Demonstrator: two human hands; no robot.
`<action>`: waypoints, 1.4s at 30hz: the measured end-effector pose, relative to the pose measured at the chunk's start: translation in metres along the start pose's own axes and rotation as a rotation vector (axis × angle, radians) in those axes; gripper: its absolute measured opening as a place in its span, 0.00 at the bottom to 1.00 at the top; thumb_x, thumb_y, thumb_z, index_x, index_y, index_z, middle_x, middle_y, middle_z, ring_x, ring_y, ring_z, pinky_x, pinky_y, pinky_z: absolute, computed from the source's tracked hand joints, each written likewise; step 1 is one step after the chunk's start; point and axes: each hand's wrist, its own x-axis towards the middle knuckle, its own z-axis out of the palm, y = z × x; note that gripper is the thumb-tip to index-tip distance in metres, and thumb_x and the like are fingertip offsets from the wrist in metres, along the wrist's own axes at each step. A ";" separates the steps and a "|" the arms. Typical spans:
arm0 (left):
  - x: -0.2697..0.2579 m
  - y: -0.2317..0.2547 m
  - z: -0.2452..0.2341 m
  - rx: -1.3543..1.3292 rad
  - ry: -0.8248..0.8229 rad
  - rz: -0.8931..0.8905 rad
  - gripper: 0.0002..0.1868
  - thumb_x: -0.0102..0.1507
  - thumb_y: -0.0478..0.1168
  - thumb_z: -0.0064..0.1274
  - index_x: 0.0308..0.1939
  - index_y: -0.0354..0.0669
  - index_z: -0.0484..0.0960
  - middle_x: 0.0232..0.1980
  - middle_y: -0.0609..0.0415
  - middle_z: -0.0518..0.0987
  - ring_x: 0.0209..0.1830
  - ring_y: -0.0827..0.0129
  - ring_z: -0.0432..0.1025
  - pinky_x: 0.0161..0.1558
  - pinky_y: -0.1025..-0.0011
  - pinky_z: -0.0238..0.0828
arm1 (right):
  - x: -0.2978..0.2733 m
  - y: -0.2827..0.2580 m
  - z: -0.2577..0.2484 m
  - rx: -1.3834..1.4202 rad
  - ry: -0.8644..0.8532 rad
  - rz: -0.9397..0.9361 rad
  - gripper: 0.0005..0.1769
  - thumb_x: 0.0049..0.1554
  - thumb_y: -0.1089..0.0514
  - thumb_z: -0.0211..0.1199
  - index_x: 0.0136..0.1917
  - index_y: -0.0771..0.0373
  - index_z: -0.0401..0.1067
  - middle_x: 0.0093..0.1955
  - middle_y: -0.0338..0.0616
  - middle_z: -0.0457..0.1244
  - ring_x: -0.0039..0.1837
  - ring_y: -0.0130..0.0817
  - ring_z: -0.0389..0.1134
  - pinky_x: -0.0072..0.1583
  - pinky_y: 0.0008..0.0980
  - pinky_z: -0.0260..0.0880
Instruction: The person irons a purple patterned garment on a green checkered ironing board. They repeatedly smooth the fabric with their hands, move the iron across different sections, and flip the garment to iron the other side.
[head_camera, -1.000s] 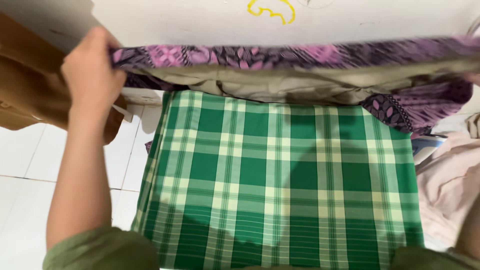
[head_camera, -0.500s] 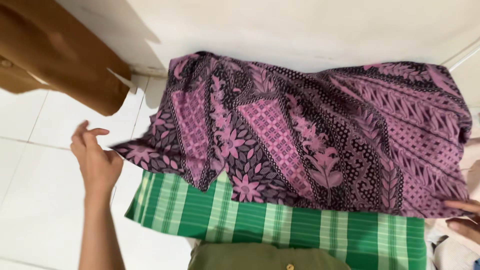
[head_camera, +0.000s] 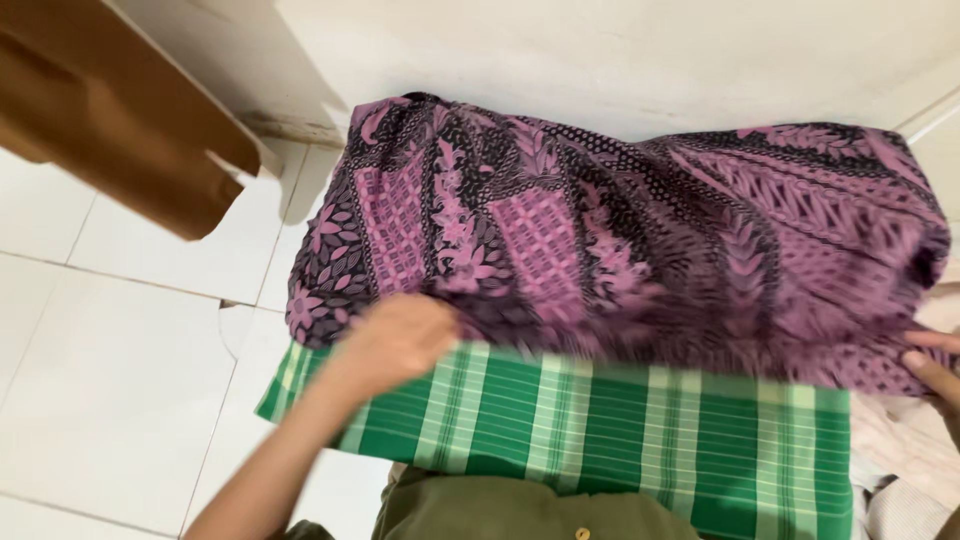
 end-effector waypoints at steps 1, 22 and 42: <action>-0.007 -0.012 -0.025 0.012 -0.034 -0.117 0.07 0.56 0.36 0.58 0.39 0.42 0.82 0.42 0.53 0.80 0.43 0.58 0.77 0.42 0.60 0.74 | -0.008 0.000 -0.003 -0.260 0.030 -0.040 0.17 0.65 0.61 0.65 0.66 0.68 0.70 0.46 0.62 0.68 0.47 0.50 0.71 0.49 0.47 0.74; 0.012 -0.003 -0.086 -0.358 -0.600 -0.762 0.28 0.52 0.53 0.65 0.50 0.41 0.85 0.45 0.50 0.82 0.42 0.55 0.77 0.44 0.60 0.75 | -0.085 -0.090 0.051 -0.371 -0.567 -0.155 0.22 0.59 0.57 0.68 0.64 0.66 0.68 0.47 0.51 0.68 0.48 0.39 0.72 0.52 0.40 0.76; 0.087 0.016 0.087 -0.465 -0.301 0.207 0.37 0.65 0.63 0.49 0.73 0.50 0.70 0.81 0.44 0.59 0.84 0.49 0.50 0.79 0.44 0.41 | 0.022 -0.010 -0.001 -0.012 0.392 -0.236 0.23 0.68 0.61 0.57 0.74 0.67 0.60 0.69 0.52 0.60 0.68 0.41 0.64 0.68 0.40 0.68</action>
